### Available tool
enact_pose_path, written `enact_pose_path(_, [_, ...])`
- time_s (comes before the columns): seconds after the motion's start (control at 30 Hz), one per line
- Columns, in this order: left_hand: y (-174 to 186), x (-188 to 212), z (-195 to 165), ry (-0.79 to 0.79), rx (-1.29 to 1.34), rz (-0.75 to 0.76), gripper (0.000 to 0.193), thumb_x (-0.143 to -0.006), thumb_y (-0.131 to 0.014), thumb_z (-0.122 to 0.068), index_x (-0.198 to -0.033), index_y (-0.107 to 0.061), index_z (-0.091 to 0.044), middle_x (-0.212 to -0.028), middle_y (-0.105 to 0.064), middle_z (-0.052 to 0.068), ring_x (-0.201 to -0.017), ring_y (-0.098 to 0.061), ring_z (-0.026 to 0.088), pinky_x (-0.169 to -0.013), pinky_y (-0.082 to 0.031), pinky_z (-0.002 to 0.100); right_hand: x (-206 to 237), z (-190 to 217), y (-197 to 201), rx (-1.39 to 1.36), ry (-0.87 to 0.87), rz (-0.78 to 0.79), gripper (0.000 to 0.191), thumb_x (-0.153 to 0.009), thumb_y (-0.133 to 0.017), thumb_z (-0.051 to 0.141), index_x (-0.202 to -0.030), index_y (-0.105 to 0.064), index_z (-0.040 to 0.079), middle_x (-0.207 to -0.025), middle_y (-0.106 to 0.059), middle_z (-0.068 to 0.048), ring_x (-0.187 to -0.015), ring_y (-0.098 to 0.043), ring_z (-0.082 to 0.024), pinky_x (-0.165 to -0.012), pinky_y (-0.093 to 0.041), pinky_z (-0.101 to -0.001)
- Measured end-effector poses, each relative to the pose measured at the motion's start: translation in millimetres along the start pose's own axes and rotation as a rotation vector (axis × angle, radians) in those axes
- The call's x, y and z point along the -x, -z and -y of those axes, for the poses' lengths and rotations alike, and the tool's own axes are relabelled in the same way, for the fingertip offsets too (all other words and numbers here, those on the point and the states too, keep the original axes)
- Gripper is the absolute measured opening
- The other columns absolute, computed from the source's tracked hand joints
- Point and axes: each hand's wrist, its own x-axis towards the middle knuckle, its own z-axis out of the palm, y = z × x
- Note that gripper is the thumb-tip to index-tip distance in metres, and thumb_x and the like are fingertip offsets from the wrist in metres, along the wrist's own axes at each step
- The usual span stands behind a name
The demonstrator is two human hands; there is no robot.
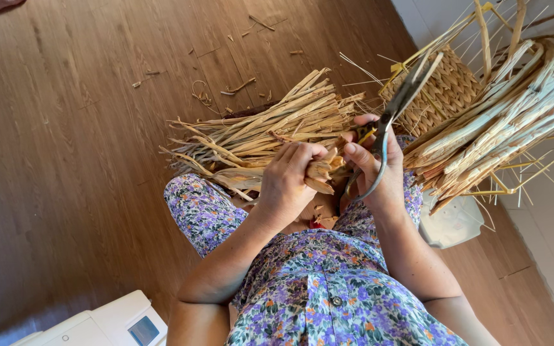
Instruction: The person sits cross-legged on the floor and uses shears to trim the ends of dried plant stems. They repeatedly pick up small bundles of stems, align them, and cut the tips to a uniform length, placing the trimmed pieces back onto a pile.
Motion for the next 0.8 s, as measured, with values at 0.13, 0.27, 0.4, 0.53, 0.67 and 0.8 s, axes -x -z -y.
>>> enact_pose_path(0.13, [5, -1, 5, 0.101, 0.272, 0.022, 0.023, -0.090, -0.079, -0.005, -0.105, -0.061, -0.007, -0.093, -0.068, 0.004, -0.085, -0.069, 0.018, -0.076, -0.057, 0.033, -1, 9, -1, -0.036, -0.044, 0.063, 0.051, -0.089, -0.075, 0.001, -0.135, -0.051, 0.003, -0.109, -0.073, -0.013, -0.096, -0.073, -0.020, -0.080, -0.062, -0.0325])
enact_pose_path(0.27, [11, -3, 11, 0.211, 0.515, 0.110, 0.018, -0.091, -0.076, -0.001, -0.105, -0.065, -0.005, -0.091, -0.067, 0.005, -0.081, -0.068, 0.016, -0.072, -0.055, 0.032, -2, 9, 3, -0.027, -0.061, 0.092, 0.054, -0.089, -0.074, -0.002, -0.138, -0.051, 0.001, -0.108, -0.071, -0.013, -0.099, -0.073, -0.021, -0.081, -0.061, -0.0306])
enact_pose_path(0.4, [11, -2, 10, 0.163, 0.468, 0.103, 0.025, -0.089, -0.081, -0.007, -0.105, -0.062, -0.007, -0.092, -0.068, 0.005, -0.083, -0.069, 0.018, -0.073, -0.056, 0.032, 0, 4, 10, -0.052, -0.056, 0.112, 0.056, -0.091, -0.077, -0.001, -0.141, -0.052, 0.001, -0.109, -0.071, -0.013, -0.089, -0.069, -0.017, -0.079, -0.057, -0.0257])
enact_pose_path(0.53, [2, -2, 6, 0.062, 0.284, 0.028, 0.036, -0.085, -0.087, -0.014, -0.108, -0.060, -0.009, -0.096, -0.068, 0.007, -0.089, -0.071, 0.024, -0.076, -0.056, 0.035, -1, -2, 10, -0.116, -0.072, 0.066, 0.056, -0.089, -0.078, -0.002, -0.139, -0.052, 0.001, -0.105, -0.071, -0.013, -0.084, -0.068, -0.017, -0.077, -0.056, -0.0268])
enact_pose_path(0.67, [-1, -1, 6, 0.076, 0.231, 0.008, 0.034, -0.087, -0.087, -0.013, -0.109, -0.061, -0.008, -0.096, -0.069, 0.007, -0.089, -0.072, 0.027, -0.076, -0.057, 0.037, 0, -2, 6, -0.077, -0.054, 0.061, 0.058, -0.089, -0.081, 0.001, -0.139, -0.052, 0.003, -0.105, -0.069, -0.009, -0.089, -0.067, -0.015, -0.080, -0.056, -0.0267])
enact_pose_path(0.8, [1, 3, 7, 0.112, 0.324, 0.013, 0.028, -0.087, -0.086, -0.010, -0.105, -0.065, -0.006, -0.097, -0.069, 0.007, -0.089, -0.073, 0.023, -0.075, -0.058, 0.034, 6, -1, 3, -0.005, -0.008, 0.099, 0.057, -0.088, -0.081, 0.003, -0.137, -0.052, 0.006, -0.107, -0.068, -0.008, -0.099, -0.068, -0.015, -0.087, -0.058, -0.0287])
